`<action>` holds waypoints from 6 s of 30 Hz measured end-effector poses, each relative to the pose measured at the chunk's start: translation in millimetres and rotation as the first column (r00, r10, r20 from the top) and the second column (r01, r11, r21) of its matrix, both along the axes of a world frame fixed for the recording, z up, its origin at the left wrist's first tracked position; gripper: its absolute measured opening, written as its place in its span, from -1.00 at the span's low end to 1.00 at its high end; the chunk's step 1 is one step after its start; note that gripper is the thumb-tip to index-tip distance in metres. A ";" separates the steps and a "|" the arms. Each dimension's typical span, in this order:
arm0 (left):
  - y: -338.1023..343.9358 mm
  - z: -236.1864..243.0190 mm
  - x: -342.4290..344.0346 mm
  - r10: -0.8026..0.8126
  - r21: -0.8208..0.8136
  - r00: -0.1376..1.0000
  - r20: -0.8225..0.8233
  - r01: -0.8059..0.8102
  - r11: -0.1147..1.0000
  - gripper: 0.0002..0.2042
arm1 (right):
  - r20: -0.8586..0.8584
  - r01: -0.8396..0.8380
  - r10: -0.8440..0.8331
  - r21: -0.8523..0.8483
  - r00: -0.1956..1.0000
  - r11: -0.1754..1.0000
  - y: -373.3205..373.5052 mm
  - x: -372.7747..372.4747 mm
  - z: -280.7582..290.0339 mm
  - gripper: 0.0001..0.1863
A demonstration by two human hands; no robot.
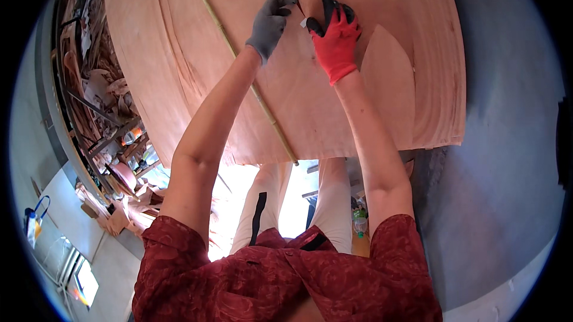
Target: The person measures and cuts sheets of wood veneer with a tape measure and a utility knife, then maneuvers and fits the veneer pieces onto a large curved wooden structure.
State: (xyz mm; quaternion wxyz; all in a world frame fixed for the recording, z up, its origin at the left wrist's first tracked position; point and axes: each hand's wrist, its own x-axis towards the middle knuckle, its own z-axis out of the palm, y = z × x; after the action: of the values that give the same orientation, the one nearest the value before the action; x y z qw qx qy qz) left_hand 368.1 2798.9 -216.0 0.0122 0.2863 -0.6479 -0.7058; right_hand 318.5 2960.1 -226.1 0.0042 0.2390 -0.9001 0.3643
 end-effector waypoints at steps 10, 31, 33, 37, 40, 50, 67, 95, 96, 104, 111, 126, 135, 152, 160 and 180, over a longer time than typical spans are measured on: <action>-15.1 -9.4 -0.5 -0.054 0.050 0.993 -0.105 0.060 0.997 -0.46 | -0.014 0.018 -0.015 0.202 1.000 0.979 -26.7 -13.3 2.9 -0.23; -36.1 19.6 -9.8 -0.565 -0.929 0.804 0.184 0.330 0.167 -0.63 | 0.190 -0.135 0.129 0.022 0.973 0.991 -8.2 -29.8 -19.7 -0.45; -32.6 16.5 -13.5 -0.553 -0.929 0.802 0.224 0.347 0.128 -0.66 | 0.169 -0.143 0.130 0.072 0.977 0.987 -7.6 -31.1 -27.3 -0.46; -29.6 14.6 -14.8 -0.537 -0.932 0.797 0.277 0.358 0.051 -0.67 | 0.121 -0.155 0.140 0.125 0.983 0.980 -4.6 -33.5 -36.8 -0.49; -31.0 15.2 -11.6 -0.524 -0.935 0.796 0.303 0.355 -0.002 -0.67 | -0.018 -0.199 0.198 -0.014 0.980 0.980 -14.7 -45.2 -32.6 -0.50; -29.8 9.2 -11.6 -0.518 -0.960 0.836 0.183 0.266 0.090 -0.67 | -0.118 -0.336 0.374 0.255 0.920 0.907 -58.6 -68.3 -46.1 -0.52; -21.7 -8.6 10.4 -0.381 -0.959 0.924 0.027 0.132 0.251 -0.49 | 0.220 -0.281 0.297 -0.100 0.929 0.954 -51.6 -92.9 -43.6 -0.54; -37.4 -67.3 -57.3 -0.235 -0.945 0.940 0.249 0.289 0.155 -0.34 | -0.146 0.258 -0.214 0.597 0.966 0.760 315.2 -25.7 -64.7 -0.36; -34.2 -59.4 -47.8 -0.244 -0.958 0.946 0.212 0.250 0.140 -0.36 | -0.127 0.251 -0.219 0.598 0.967 0.761 319.8 -26.7 -59.9 -0.36; 74.6 3.2 149.2 -0.295 -0.914 0.902 0.317 0.373 0.160 -0.37 | -0.116 0.100 -0.061 0.370 0.991 0.924 242.1 63.2 29.7 -0.30; 139.2 41.3 280.7 -0.313 -0.733 0.838 0.447 0.544 0.409 -0.47 | 0.080 -0.160 0.139 0.499 0.987 0.851 159.8 92.9 -2.1 -0.28; 70.6 49.3 434.3 0.103 -0.745 0.832 0.545 0.424 0.516 -0.46 | 0.404 -0.222 0.168 0.091 0.899 0.971 135.9 218.9 51.7 -0.45; 10.1 -19.4 446.5 0.182 -0.751 0.771 0.611 0.491 0.441 -0.39 | 0.483 -0.284 0.085 0.355 0.871 0.891 62.6 280.1 17.7 -0.43; -146.6 -4.9 264.0 0.411 -0.955 0.900 0.148 0.021 0.297 -0.44 | 0.478 -0.278 0.029 0.459 0.878 0.843 59.4 277.1 18.5 -0.28; -156.8 -8.1 240.4 0.544 -0.875 0.736 0.403 0.136 0.465 -0.63 | 0.208 -0.352 0.339 0.025 0.917 0.936 -57.5 226.0 69.8 -0.50; -181.4 -41.1 283.4 0.485 0.317 0.874 0.037 -0.470 0.824 -0.72 | -0.298 -0.763 0.777 0.189 0.555 0.618 -278.2 162.9 -15.3 -0.31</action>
State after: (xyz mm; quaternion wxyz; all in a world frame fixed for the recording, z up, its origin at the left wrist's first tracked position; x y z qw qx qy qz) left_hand 651.5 2617.5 -257.1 0.1570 0.4212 -0.4336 -0.7809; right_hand 481.4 2681.9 -241.4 0.0008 0.6687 -0.6954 0.2632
